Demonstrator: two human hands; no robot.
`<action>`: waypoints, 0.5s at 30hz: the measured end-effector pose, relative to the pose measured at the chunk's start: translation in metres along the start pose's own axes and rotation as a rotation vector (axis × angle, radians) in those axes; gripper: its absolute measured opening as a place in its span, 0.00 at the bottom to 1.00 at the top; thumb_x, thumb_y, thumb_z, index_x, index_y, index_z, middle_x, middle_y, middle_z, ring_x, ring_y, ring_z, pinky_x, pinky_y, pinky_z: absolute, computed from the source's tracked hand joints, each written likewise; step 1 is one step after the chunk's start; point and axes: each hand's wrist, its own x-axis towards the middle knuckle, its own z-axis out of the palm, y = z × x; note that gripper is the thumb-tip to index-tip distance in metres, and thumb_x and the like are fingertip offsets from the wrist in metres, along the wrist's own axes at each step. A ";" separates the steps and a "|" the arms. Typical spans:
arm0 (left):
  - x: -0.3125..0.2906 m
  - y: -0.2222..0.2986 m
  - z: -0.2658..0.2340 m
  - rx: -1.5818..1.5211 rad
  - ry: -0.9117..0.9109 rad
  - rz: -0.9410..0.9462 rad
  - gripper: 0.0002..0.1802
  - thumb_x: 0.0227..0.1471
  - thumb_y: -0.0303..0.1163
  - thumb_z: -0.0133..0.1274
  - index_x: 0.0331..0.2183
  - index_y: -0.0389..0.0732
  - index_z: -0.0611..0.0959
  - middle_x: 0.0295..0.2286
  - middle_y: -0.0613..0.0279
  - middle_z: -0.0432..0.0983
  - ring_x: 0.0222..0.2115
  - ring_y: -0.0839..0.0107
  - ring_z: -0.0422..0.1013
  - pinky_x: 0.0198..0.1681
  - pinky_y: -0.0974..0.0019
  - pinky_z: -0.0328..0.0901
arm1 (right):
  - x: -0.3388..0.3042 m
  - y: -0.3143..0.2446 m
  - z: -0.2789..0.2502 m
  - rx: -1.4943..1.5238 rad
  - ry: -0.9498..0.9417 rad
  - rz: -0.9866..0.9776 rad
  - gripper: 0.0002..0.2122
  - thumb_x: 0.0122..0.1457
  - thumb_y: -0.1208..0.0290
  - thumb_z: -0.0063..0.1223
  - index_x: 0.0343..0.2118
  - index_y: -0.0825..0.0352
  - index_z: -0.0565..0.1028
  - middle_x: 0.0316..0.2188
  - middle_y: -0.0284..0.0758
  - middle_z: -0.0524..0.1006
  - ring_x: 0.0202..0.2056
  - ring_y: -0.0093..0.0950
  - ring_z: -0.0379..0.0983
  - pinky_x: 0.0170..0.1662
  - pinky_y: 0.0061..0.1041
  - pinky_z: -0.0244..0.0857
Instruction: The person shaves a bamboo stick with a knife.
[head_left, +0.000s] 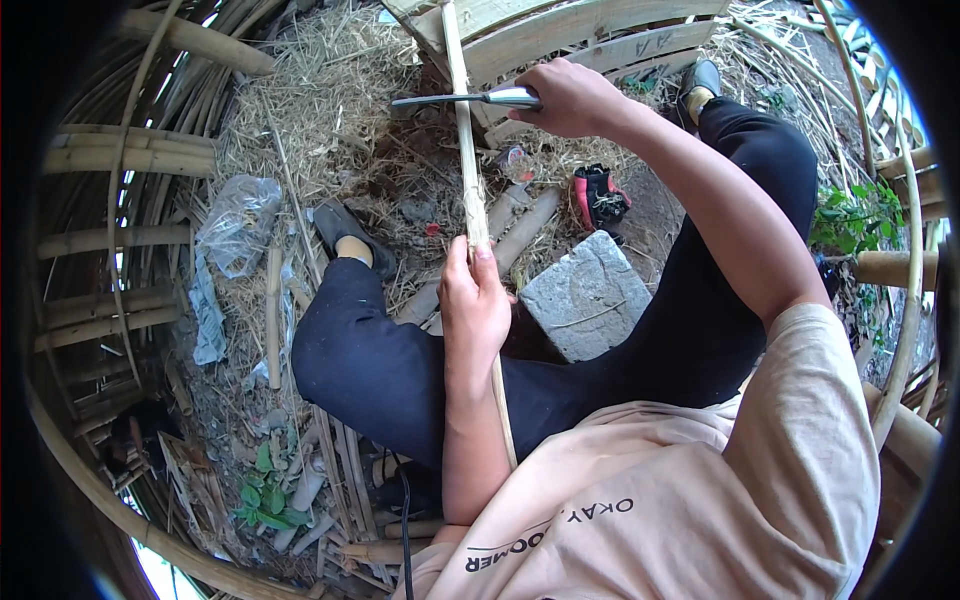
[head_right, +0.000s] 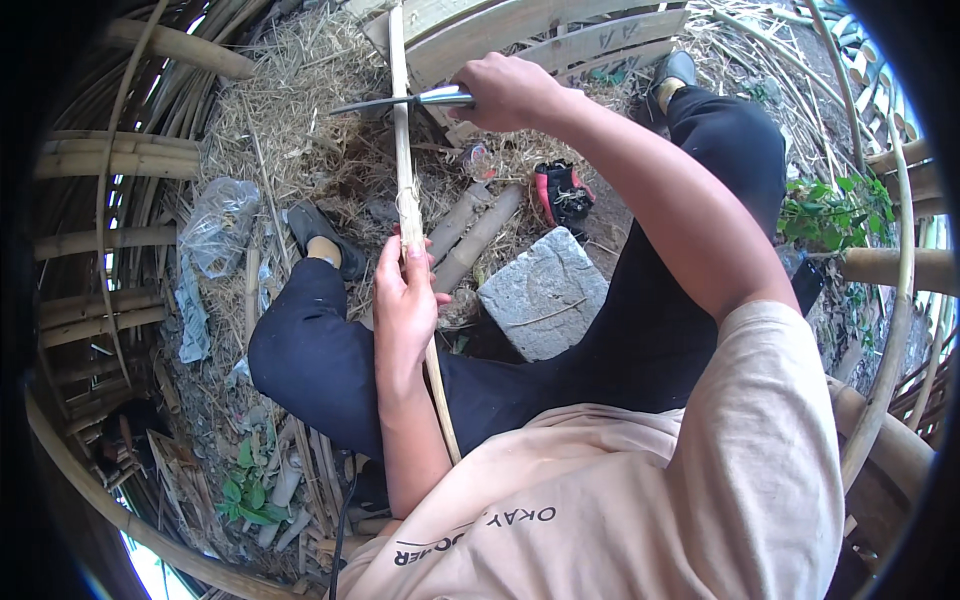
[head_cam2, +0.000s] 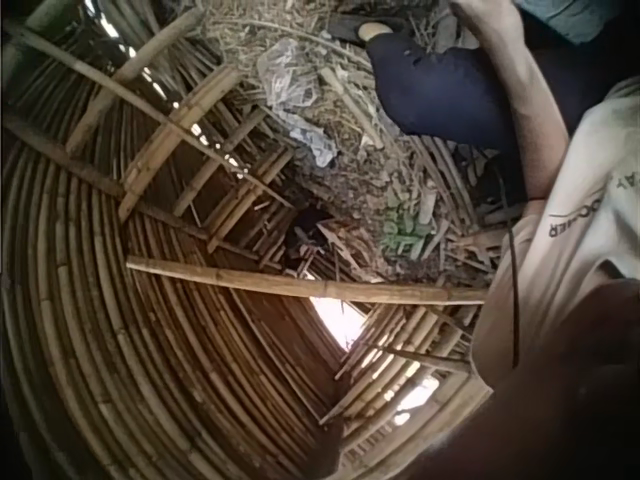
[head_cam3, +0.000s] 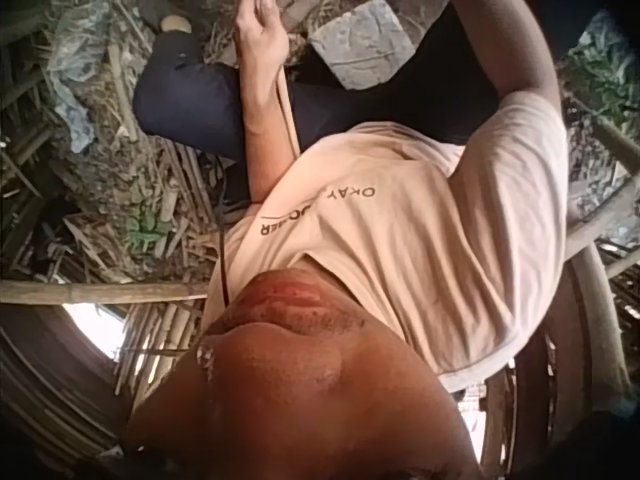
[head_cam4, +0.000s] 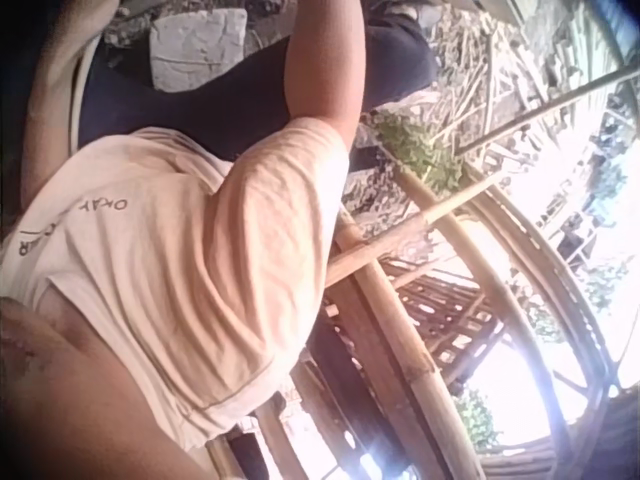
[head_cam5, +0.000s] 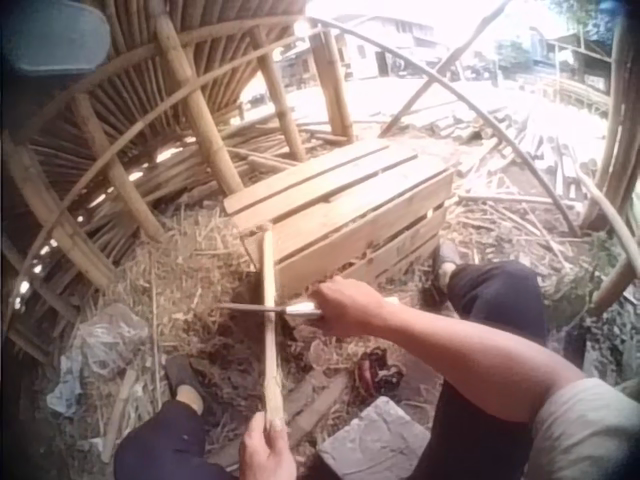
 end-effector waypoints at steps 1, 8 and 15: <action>-0.002 0.006 -0.001 -0.072 -0.037 -0.076 0.13 0.66 0.34 0.42 0.39 0.34 0.74 0.25 0.60 0.71 0.23 0.74 0.72 0.22 0.70 0.66 | -0.001 0.000 -0.001 -0.017 -0.012 -0.005 0.14 0.55 0.57 0.60 0.33 0.63 0.81 0.25 0.44 0.80 0.30 0.44 0.79 0.37 0.42 0.74; -0.004 0.018 0.002 -0.510 -0.148 -0.221 0.14 0.68 0.41 0.40 0.44 0.40 0.72 0.24 0.72 0.64 0.20 0.87 0.57 0.18 0.81 0.55 | -0.013 0.003 -0.009 -0.019 -0.003 -0.047 0.13 0.54 0.59 0.61 0.30 0.66 0.79 0.24 0.42 0.79 0.30 0.44 0.78 0.35 0.41 0.72; -0.002 0.008 0.020 -0.330 -0.114 -0.115 0.15 0.67 0.45 0.40 0.41 0.43 0.72 0.22 0.76 0.60 0.17 0.90 0.52 0.16 0.81 0.50 | -0.022 -0.001 -0.018 -0.077 -0.026 0.012 0.13 0.54 0.60 0.61 0.29 0.67 0.80 0.24 0.43 0.79 0.29 0.44 0.78 0.35 0.41 0.72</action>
